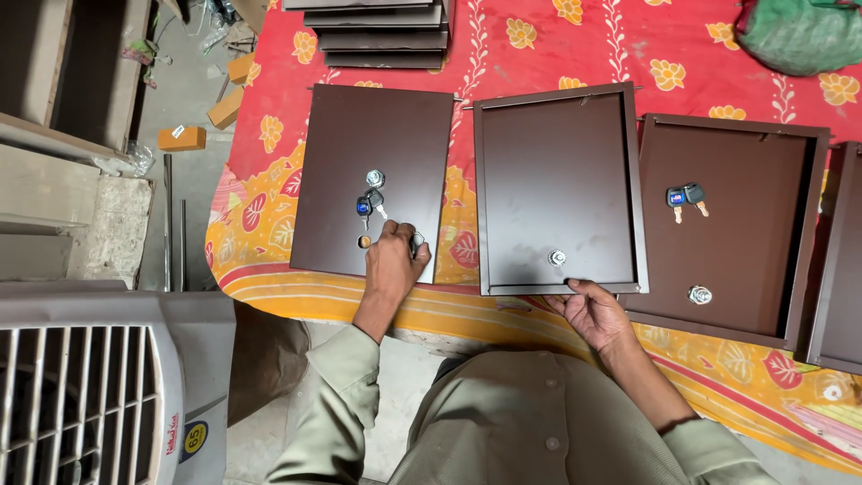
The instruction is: The person inserts cam locks with keys into pre-drilled holes in brown metal cabinet doors, threads nuts onto the lock shafts by hand and tightens them, then stacks the finished doors. They take new locks from a cardboard box of hardware and work through the doors one at a time.
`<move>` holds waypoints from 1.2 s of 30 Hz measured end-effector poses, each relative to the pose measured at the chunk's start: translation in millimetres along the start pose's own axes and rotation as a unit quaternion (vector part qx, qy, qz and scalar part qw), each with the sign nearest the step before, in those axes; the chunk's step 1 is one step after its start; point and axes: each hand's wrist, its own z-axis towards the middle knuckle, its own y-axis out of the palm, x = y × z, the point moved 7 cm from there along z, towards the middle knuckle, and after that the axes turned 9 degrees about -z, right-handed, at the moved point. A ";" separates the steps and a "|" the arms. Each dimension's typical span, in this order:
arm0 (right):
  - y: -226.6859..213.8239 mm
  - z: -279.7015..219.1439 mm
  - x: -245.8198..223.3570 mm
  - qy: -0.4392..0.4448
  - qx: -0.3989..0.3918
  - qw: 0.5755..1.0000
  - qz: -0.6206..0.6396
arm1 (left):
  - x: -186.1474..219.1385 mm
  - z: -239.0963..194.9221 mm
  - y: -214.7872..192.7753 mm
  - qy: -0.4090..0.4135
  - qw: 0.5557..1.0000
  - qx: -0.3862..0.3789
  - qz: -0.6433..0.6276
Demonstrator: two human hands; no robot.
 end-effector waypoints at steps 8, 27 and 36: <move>-13.8 9.3 4.8 0.000 -0.027 0.999 0.020 | 95.9 -1.0 70.5 0.193 0.952 0.011 -0.237; -0.9 -2.1 -0.6 -0.002 0.016 0.999 0.030 | 143.5 -9.9 153.4 0.154 0.951 -0.172 -0.205; 17.8 -11.3 -6.8 -0.004 0.020 1.000 0.018 | 146.0 -6.6 141.8 0.185 0.932 -0.228 -0.215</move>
